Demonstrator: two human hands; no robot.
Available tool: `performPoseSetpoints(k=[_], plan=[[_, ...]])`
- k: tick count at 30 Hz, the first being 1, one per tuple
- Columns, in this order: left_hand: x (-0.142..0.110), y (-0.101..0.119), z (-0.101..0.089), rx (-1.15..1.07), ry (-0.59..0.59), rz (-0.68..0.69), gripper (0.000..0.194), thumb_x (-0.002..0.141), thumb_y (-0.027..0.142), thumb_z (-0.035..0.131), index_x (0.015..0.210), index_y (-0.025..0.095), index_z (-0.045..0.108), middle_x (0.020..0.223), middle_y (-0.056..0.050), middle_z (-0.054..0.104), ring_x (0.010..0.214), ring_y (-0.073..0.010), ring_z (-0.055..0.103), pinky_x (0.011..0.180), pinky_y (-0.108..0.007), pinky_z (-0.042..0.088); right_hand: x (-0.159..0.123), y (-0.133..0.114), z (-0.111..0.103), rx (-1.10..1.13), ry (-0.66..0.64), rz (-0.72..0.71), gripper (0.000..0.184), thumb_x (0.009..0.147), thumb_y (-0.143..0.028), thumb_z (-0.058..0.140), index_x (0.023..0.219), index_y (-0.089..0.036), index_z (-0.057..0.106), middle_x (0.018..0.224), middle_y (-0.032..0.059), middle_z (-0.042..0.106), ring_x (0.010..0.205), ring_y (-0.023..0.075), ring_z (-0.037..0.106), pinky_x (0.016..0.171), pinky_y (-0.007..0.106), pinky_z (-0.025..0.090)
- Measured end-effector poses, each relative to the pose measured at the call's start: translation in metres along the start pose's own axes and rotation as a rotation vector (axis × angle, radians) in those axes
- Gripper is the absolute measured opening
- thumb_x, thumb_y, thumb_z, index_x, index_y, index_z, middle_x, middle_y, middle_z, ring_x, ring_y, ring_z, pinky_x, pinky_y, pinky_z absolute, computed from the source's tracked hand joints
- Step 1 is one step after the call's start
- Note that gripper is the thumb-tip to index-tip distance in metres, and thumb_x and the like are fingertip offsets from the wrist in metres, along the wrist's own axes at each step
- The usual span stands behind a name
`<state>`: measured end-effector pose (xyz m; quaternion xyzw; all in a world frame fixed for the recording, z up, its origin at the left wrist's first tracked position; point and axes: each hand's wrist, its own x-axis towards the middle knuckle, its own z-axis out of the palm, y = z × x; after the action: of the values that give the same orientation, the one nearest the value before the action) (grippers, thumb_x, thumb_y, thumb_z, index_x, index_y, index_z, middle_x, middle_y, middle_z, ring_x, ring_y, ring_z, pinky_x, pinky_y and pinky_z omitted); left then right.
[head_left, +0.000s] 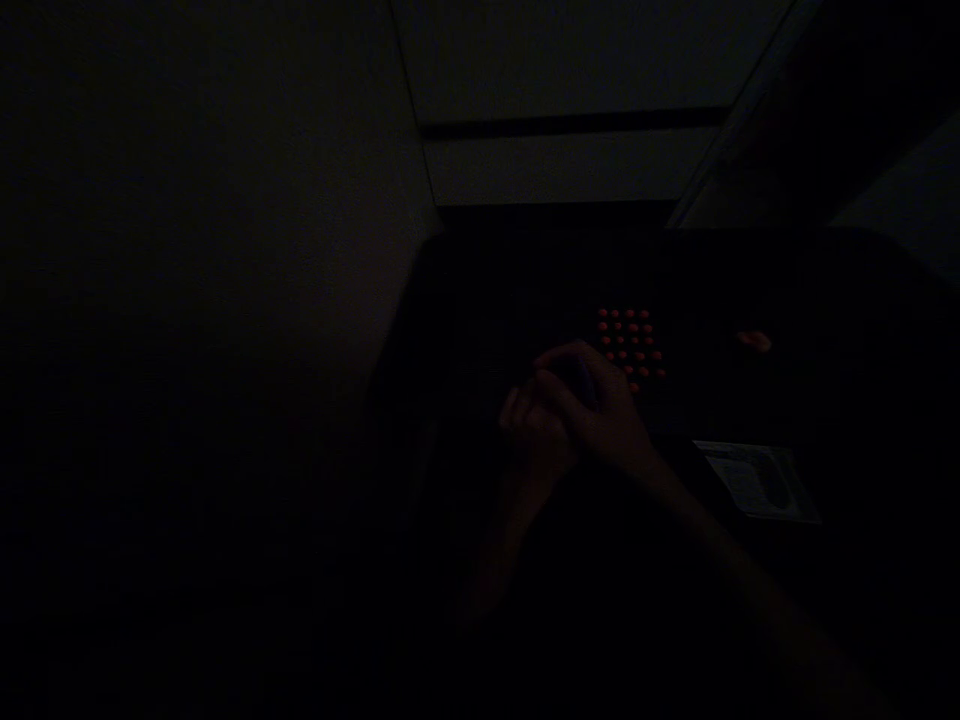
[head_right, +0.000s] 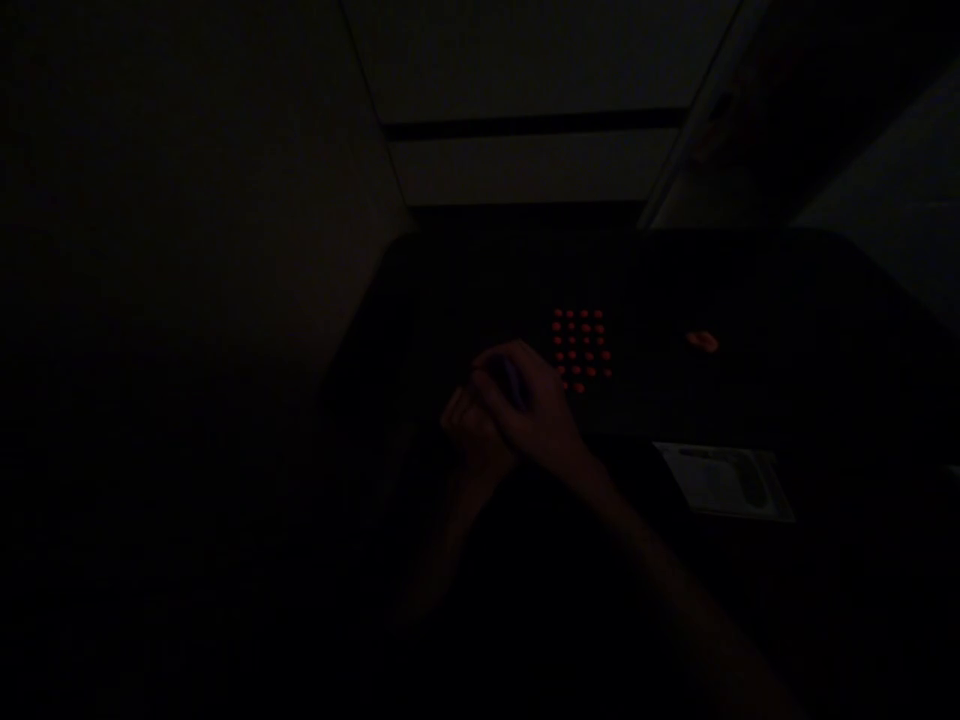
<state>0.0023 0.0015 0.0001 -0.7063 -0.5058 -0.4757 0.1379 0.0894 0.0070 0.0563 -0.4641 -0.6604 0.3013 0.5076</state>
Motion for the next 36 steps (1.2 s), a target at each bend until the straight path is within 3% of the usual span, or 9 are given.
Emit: performPoseSetpoints(k=[36], plan=[[0.0011, 0.0009, -0.0005, 0.029, 0.014, 0.024, 0.016, 0.083, 0.015, 0.053, 0.074, 0.017, 0.067, 0.062, -0.007, 0.069, 0.063, -0.0221, 0.065, 0.065, -0.036, 0.042, 0.0006, 0.0026, 0.0009, 0.017, -0.006, -0.021, 0.005, 0.091, -0.026, 0.063, 0.096, -0.025, 0.064, 0.093, 0.0003, 0.068, 0.09, 0.0198, 0.065, 0.082, 0.036, 0.05]])
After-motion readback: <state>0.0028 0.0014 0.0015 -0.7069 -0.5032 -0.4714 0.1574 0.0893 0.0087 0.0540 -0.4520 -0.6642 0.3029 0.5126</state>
